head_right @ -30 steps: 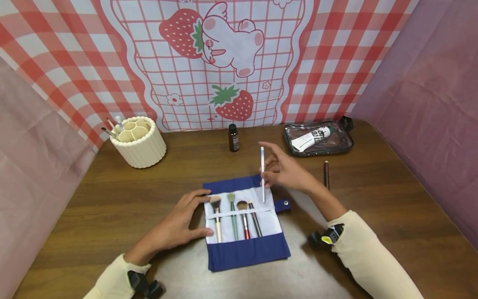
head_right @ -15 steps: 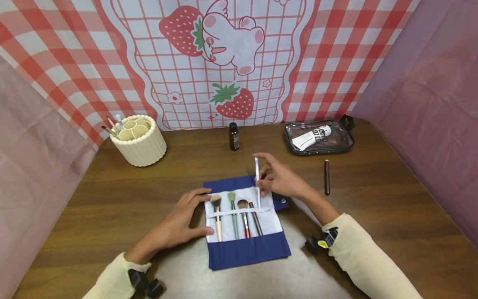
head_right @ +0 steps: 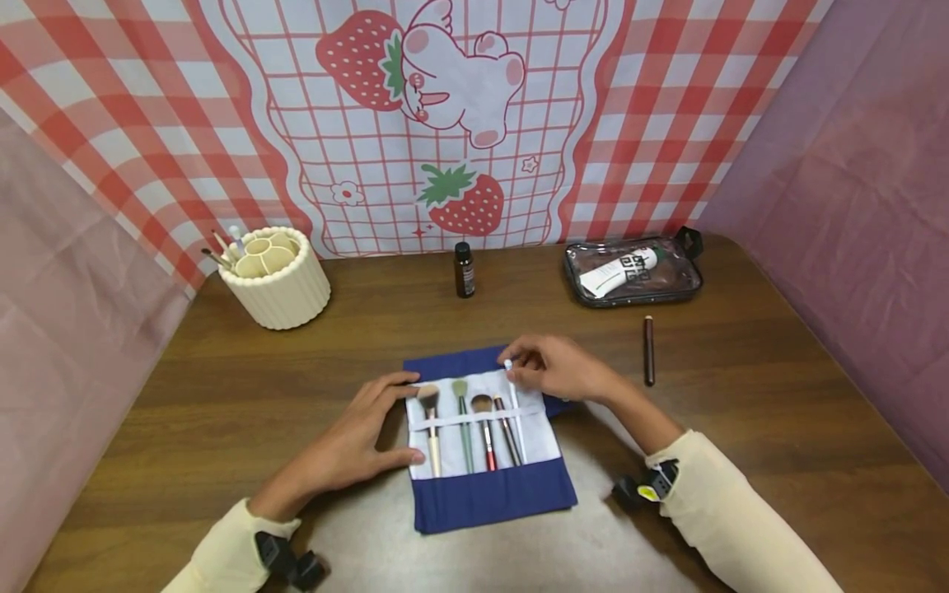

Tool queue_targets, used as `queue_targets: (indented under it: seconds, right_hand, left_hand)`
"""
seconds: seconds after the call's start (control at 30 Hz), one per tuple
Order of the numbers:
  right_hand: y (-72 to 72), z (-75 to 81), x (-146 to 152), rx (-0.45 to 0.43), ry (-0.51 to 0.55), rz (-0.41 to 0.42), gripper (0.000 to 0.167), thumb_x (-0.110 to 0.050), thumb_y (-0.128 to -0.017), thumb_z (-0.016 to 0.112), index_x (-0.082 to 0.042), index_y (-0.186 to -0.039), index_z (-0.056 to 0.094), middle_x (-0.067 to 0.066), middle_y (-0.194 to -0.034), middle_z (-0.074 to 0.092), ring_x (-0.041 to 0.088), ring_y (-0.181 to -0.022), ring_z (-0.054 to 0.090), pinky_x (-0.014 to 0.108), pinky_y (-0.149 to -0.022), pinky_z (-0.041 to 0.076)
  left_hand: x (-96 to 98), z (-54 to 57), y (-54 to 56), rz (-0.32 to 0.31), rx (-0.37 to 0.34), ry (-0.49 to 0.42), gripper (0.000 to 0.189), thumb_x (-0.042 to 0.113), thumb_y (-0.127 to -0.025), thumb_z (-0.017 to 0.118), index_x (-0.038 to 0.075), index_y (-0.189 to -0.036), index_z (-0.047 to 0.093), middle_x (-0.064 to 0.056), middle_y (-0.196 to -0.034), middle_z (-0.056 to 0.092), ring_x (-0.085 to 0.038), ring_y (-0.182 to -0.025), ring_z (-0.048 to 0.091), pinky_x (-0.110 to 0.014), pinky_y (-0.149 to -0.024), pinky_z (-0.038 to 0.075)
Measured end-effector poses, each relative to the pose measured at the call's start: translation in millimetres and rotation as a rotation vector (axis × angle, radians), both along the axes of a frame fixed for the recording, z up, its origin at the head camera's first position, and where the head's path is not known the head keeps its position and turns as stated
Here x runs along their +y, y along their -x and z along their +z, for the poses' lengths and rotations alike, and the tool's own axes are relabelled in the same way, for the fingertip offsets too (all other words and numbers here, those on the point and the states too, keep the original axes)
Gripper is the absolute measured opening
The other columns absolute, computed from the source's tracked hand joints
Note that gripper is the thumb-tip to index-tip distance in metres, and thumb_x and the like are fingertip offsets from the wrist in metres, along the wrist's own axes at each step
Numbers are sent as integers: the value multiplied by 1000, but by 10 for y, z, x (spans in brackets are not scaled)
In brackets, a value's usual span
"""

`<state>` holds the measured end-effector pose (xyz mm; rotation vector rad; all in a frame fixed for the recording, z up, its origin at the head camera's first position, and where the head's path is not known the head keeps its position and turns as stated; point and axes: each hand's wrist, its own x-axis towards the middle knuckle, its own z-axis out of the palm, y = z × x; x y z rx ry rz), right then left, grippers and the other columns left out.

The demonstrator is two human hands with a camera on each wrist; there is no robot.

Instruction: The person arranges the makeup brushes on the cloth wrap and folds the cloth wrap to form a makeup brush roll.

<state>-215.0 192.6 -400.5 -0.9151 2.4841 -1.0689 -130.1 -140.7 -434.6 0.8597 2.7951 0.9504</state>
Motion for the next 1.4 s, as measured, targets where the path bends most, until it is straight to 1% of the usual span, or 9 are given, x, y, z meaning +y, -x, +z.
queue_targets:
  seconds: [0.27,0.4,0.53,0.73,0.83,0.93,1.07,1.3,1.4]
  right_hand:
    - [-37,45,38,117,-81,110,14,-24,-101,63,-21,-103,77,-9,-99,65,10,-84,58,31,-71,49]
    - [-61,56,64,147,-84,124,17,-24,-102,62,-20,-107,77,-9,-104,65,9,-88,58,31,-73,49]
    - [-90,71,145,199,-79,3,21,-24,-101,63,-17,-118,73,-7,-106,64,11,-86,58,31,-71,51]
    - [-15,111,409,475,-147,-253,19,-11,-96,67,-4,-113,69,9,-99,65,23,-87,63,42,-73,52]
    - [44,149,628,543,-240,-400,20,-10,-94,66,1,-110,67,20,-101,63,36,-92,60,52,-76,49]
    - [100,187,855,526,-340,-531,24,-13,-93,65,5,-109,63,29,-103,59,47,-94,57,60,-77,45]
    - [159,180,1088,454,-431,-615,32,-17,-93,65,10,-110,58,36,-102,56,56,-93,55,65,-76,43]
    - [220,80,1243,274,-493,-600,25,-24,-94,66,-1,-87,60,22,-82,62,48,-81,61,63,-67,45]
    - [230,74,1239,257,-490,-590,21,-20,-94,63,1,-92,62,23,-85,65,49,-82,62,63,-68,45]
  left_hand:
    - [-4,-1,8,1,2,11,84,51,-82,80,12,-148,46,-3,-158,32,-22,-144,26,-47,-114,31]
    - [-6,-4,6,4,-1,17,84,52,-82,80,13,-148,46,-3,-158,32,-22,-145,25,-47,-115,30]
    - [-3,-5,0,1,-5,15,84,52,-82,79,12,-148,46,-3,-158,31,-22,-145,25,-47,-115,30]
    - [-2,-2,3,2,-2,12,84,52,-82,79,12,-148,45,-3,-158,31,-22,-145,25,-47,-115,31]
    - [-8,2,-1,5,-5,11,85,51,-82,80,11,-148,45,-3,-159,31,-22,-145,25,-48,-114,31]
    - [-17,7,-7,12,-9,11,85,51,-81,80,11,-148,45,-3,-159,31,-22,-145,25,-48,-114,31]
    - [-23,8,-9,16,-14,12,86,52,-81,80,10,-148,46,-2,-158,31,-21,-145,25,-47,-114,31]
    - [-11,10,-6,8,-22,17,86,53,-81,79,10,-148,45,-1,-159,30,-21,-146,24,-47,-114,31]
    - [-6,13,-6,6,-23,12,86,52,-81,80,9,-148,45,-2,-159,30,-21,-146,24,-47,-115,30]
